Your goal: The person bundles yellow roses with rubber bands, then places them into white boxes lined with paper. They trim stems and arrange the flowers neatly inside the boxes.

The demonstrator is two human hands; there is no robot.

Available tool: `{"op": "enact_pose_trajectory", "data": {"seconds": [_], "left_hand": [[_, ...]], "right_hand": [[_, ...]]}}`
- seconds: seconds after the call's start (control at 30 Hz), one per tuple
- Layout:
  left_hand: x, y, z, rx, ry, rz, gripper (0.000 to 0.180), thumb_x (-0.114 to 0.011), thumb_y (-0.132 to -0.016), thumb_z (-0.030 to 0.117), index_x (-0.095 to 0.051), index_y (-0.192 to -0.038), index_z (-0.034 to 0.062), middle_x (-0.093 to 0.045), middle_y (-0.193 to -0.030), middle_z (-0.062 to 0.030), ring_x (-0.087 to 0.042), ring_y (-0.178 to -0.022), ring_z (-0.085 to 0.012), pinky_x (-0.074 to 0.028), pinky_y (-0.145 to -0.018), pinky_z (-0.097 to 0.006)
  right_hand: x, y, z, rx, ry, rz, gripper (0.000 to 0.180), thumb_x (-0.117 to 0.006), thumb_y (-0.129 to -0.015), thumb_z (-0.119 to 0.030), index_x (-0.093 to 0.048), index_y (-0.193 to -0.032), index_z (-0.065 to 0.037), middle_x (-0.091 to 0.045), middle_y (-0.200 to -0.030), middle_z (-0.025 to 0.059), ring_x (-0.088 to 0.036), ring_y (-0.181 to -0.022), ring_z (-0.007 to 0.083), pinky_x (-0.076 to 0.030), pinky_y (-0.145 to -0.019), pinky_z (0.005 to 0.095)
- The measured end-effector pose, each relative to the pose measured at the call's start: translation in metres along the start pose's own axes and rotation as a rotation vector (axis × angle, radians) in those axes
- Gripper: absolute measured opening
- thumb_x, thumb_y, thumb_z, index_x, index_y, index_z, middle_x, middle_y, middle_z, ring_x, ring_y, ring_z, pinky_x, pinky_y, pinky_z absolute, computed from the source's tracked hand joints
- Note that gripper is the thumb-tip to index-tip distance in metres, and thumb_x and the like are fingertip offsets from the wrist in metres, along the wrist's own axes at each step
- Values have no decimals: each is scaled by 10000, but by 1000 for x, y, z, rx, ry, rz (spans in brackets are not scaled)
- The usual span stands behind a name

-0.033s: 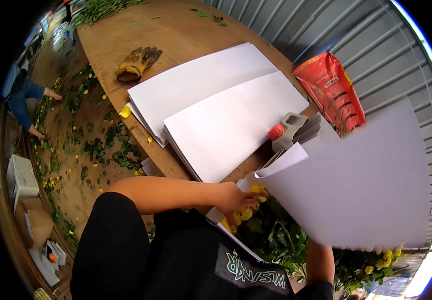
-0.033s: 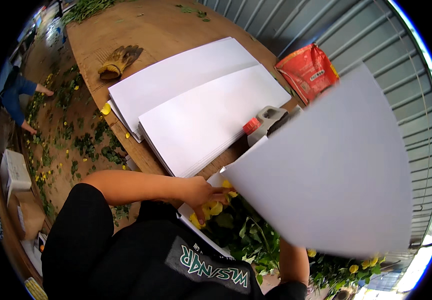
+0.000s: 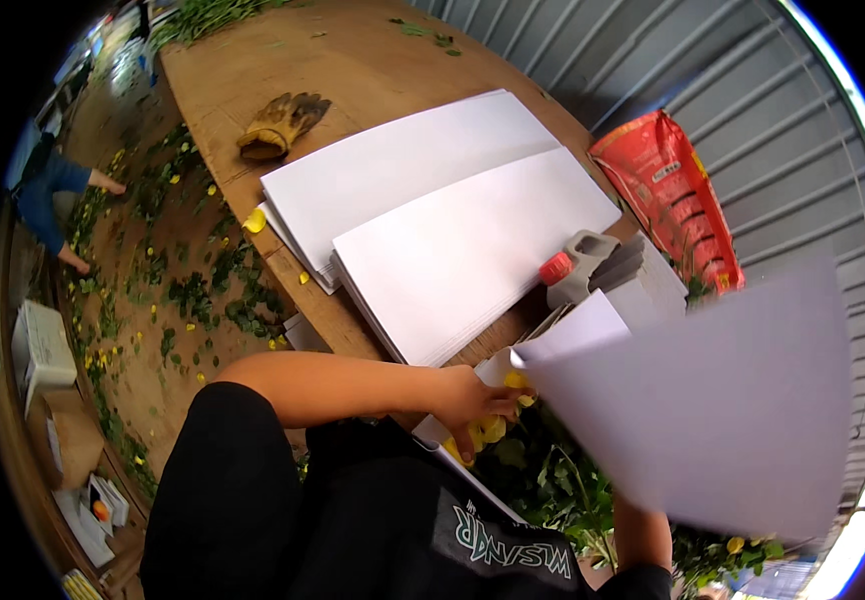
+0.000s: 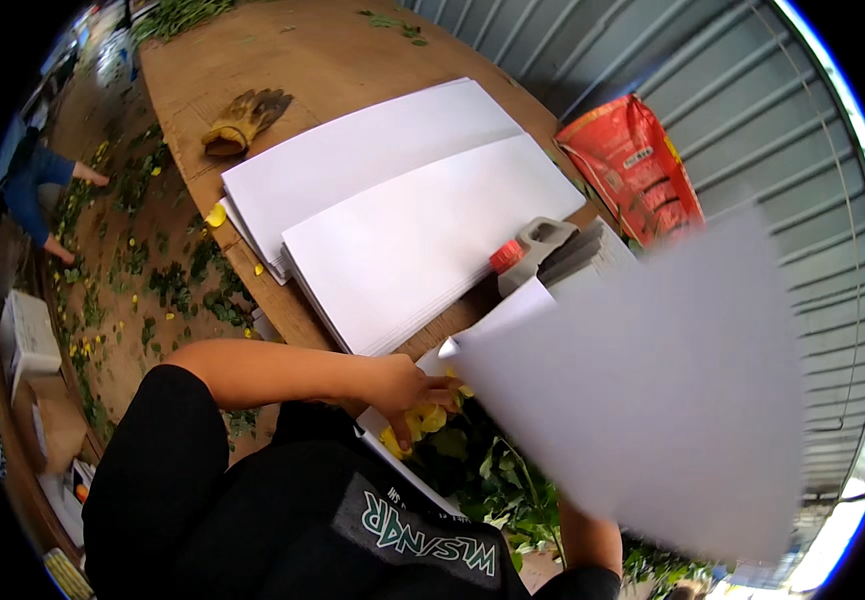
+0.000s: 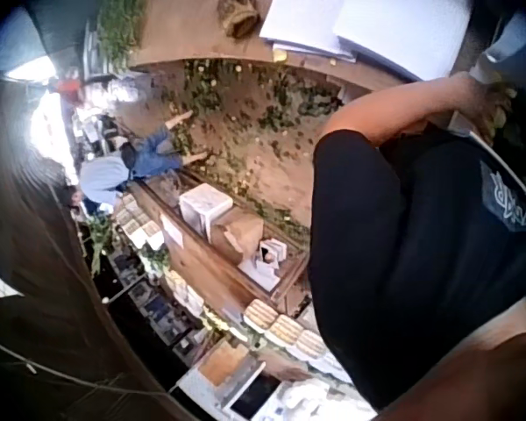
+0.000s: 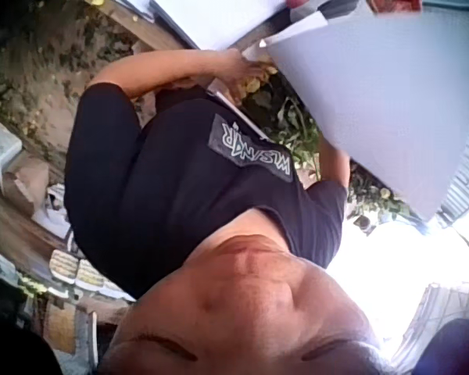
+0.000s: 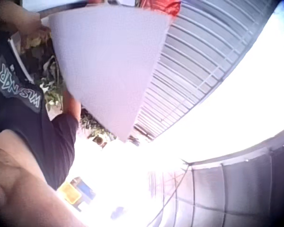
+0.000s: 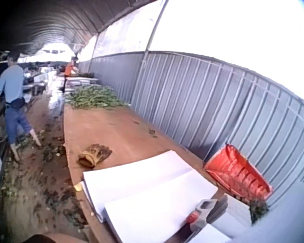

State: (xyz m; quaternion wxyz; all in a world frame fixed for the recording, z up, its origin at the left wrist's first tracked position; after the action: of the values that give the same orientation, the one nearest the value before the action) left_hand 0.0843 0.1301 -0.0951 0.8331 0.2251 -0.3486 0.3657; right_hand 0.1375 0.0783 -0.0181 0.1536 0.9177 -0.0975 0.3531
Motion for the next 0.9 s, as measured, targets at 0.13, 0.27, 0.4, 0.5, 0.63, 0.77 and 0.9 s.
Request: {"op": "enact_pose_trajectory", "data": {"seconds": [0.13,0.27,0.4,0.5,0.63,0.77,0.9], "left_hand": [[-4,4,-8,103,30,22,562,-694,-610,436,-563,-1075,148,-603,-987,-70,-571,-893,-255,-463,-714,-329],[-5,9,-16,158,14,75,467,-641,-675,368,-542,-1051,110,-591,-996,-108,-578,-863,-294,-470,-718,-362],[-26,8,-40,176,80,156,461,-614,-698,302,-510,-1077,62,-577,-992,-163,-570,-849,-341,-465,-731,-389],[-17,19,-36,76,146,315,465,-649,-667,244,-537,-1088,83,-512,-1086,-152,-527,-950,-311,-455,-763,-361],[14,61,-35,-139,101,749,293,-599,-723,82,-573,-1014,66,-387,-1252,-132,-499,-966,-296,-435,-793,-340],[59,27,11,-29,288,500,148,-538,-806,148,-611,-902,63,-574,-987,-97,-569,-781,-202,-446,-694,-298],[-18,7,76,179,306,-738,631,-193,-877,563,-530,-1163,114,-544,-1128,-126,-503,-1039,-229,-349,-922,-322]], "right_hand": [[-44,1,16,-31,51,-125,698,-286,-891,-468,-124,-1313,64,-215,-1334,256,-208,-1249,357,-151,-1031,401],[-56,4,22,-46,154,-85,732,-312,-878,-480,-112,-1315,72,-167,-1351,265,-141,-1274,372,-97,-1038,426],[-70,5,18,-43,365,-46,754,-375,-846,-481,-152,-1304,75,-169,-1349,262,-141,-1270,379,-78,-1028,484],[-81,8,20,-36,522,34,767,-405,-819,-488,-187,-1295,74,-160,-1358,249,-130,-1275,375,-74,-1017,518],[-93,10,28,3,847,194,705,-366,-841,-454,-213,-1293,65,-223,-1345,243,-171,-1280,356,-97,-1013,530],[-95,10,43,-59,816,225,707,-334,-847,-467,-210,-1302,59,-202,-1366,234,-139,-1297,341,-79,-1023,522],[-93,7,37,-47,656,205,768,-328,-837,-530,-190,-1314,56,-134,-1392,224,-74,-1312,325,-34,-1029,518]]}}
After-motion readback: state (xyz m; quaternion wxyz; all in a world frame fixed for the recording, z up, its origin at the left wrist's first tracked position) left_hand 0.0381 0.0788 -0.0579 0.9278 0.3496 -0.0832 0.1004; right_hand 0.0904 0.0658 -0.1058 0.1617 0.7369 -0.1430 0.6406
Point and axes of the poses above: each hand's wrist, its own y-axis away from the middle knuckle, its own x-axis out of the back of the hand, z = x × y, the point moved 10 cm from there along -y, towards the middle knuckle
